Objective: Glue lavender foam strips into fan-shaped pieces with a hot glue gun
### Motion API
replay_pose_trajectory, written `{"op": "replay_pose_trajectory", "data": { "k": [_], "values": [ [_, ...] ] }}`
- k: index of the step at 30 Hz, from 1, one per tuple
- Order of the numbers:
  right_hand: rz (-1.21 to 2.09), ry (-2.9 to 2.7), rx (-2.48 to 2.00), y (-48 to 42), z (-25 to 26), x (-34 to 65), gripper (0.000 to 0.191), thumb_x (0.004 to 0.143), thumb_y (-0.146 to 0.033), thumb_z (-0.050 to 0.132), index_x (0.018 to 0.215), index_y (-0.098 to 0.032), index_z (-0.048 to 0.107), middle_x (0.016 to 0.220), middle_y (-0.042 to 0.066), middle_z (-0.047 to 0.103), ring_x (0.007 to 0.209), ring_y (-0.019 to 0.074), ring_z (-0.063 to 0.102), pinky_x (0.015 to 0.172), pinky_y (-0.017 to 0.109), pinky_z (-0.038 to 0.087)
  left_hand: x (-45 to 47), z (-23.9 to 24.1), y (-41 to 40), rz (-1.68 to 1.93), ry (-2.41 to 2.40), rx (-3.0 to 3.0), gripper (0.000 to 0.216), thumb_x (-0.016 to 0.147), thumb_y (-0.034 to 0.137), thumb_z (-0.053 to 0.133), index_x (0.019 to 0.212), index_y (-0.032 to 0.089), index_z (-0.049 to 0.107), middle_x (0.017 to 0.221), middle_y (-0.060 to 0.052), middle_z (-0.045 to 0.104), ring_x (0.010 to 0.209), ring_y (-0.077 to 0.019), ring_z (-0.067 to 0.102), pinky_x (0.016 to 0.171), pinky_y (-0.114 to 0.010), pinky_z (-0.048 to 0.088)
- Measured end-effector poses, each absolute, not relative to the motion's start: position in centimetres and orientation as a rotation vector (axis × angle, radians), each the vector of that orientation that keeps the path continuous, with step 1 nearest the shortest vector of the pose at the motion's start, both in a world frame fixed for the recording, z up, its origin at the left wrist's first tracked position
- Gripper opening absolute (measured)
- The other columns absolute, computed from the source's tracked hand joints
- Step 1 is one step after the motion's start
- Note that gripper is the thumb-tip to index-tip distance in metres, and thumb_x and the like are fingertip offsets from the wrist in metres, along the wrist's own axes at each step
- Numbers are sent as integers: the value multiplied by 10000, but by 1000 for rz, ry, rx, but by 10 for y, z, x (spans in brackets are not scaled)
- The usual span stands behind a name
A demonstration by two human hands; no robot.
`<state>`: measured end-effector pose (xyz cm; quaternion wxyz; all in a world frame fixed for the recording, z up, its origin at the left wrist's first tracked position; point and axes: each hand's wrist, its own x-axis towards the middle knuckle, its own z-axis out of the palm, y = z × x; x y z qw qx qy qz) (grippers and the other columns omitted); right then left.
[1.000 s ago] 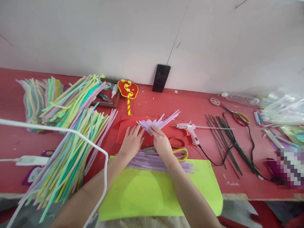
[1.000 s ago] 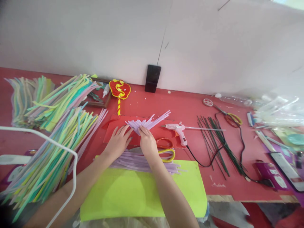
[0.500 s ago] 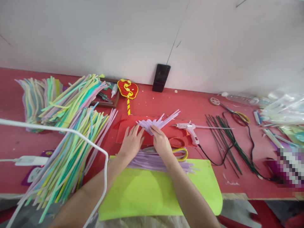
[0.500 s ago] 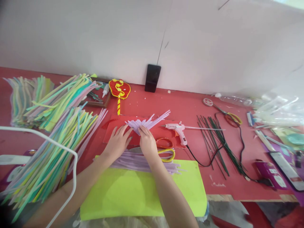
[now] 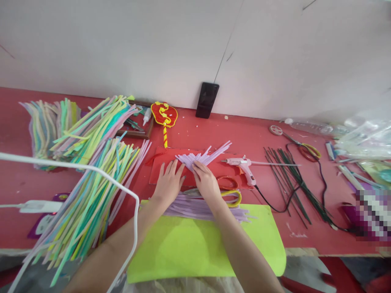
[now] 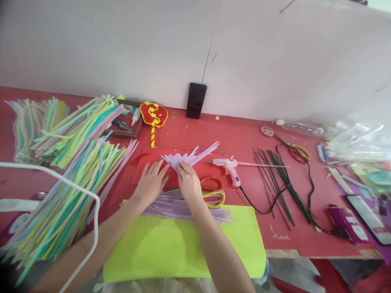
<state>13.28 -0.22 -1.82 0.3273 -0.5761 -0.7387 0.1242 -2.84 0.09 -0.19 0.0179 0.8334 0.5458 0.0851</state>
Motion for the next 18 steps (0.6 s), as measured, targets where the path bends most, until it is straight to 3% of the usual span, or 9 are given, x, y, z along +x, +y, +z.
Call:
{"op": "replay_pose_trajectory", "data": {
  "k": [18],
  "values": [
    [334,-1904,-1546,-3,-20,130,335,906,-167,426,1141,-163,664,1238,110,619,1170,213,559,1047,368,432,-27,-2,1,235,1687,2567,446,929,277,389,1344,142,476,1438,-176,422,1340,-313,380,1111,-545,261]
  ]
}}
